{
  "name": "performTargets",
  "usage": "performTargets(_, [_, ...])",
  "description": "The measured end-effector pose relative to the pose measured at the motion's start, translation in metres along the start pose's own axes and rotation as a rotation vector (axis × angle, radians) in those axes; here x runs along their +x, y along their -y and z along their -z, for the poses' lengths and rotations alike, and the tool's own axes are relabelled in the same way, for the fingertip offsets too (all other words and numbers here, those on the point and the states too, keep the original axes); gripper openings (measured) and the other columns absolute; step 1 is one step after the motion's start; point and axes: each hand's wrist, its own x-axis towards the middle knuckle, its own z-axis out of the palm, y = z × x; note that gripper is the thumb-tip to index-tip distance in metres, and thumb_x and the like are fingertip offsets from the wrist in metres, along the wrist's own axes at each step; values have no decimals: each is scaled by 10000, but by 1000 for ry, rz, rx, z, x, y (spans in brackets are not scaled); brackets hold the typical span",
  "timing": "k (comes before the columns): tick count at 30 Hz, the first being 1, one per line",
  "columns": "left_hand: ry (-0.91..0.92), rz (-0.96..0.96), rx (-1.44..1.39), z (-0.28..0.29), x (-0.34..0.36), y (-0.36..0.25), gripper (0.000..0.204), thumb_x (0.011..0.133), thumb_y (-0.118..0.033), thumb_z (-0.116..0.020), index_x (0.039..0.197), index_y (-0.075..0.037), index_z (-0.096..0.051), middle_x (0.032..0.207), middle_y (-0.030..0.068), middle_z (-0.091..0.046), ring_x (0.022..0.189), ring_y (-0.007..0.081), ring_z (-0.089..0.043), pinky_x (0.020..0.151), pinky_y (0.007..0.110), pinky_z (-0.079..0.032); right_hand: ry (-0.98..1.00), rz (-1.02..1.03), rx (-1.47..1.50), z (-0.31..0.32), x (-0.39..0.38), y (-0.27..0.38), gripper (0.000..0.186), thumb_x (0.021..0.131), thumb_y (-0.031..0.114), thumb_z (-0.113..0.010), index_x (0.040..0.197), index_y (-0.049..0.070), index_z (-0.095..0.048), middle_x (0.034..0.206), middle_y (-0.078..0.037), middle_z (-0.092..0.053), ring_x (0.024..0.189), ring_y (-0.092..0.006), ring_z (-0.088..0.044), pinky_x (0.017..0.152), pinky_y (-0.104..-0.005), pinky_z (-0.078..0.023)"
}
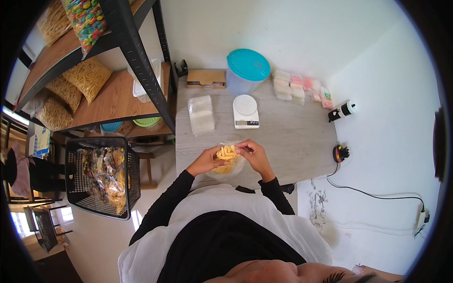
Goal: The person scoops yellow snack sticks from a large bag into small clear plastic bags using a white plastic scoop. Each small bag is placed on a digital scale, adjusted to the target weight, then sealed and set aside. The process repeats for multiple bags.
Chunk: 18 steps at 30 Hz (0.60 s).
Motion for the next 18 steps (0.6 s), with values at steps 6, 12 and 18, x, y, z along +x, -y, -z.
performTargets(6, [-32, -170, 208, -3, -11, -21, 550, 781, -87, -807, 1260, -18, -546, 1069, 56, -651, 999, 148, -603, 916, 300, -476, -41, -26, 60, -2, 4, -3, 74, 922, 75, -678, 943, 5, -666, 910, -49, -671, 842, -112, -605, 769, -260, -487])
performTargets(12, [65, 56, 239, 7, -8, -10, 672, 808, -64, -788, 1388, -23, -452, 1277, 65, -587, 1160, 144, -553, 1023, 298, -432, -13, -21, -86, -8, 1, 0, 81, 946, 91, -650, 969, 14, -638, 879, -4, -654, 768, -70, -580, 706, -229, -482])
performTargets(18, [-119, -102, 186, 14, -17, -14, 643, 887, -99, -726, 1445, -38, -412, 1328, 119, -565, 1144, 190, -592, 1015, 333, -460, -210, -115, -101, 29, 28, -17, 111, 934, 130, -650, 985, 32, -647, 860, -32, -667, 725, -97, -608, 631, -267, -506])
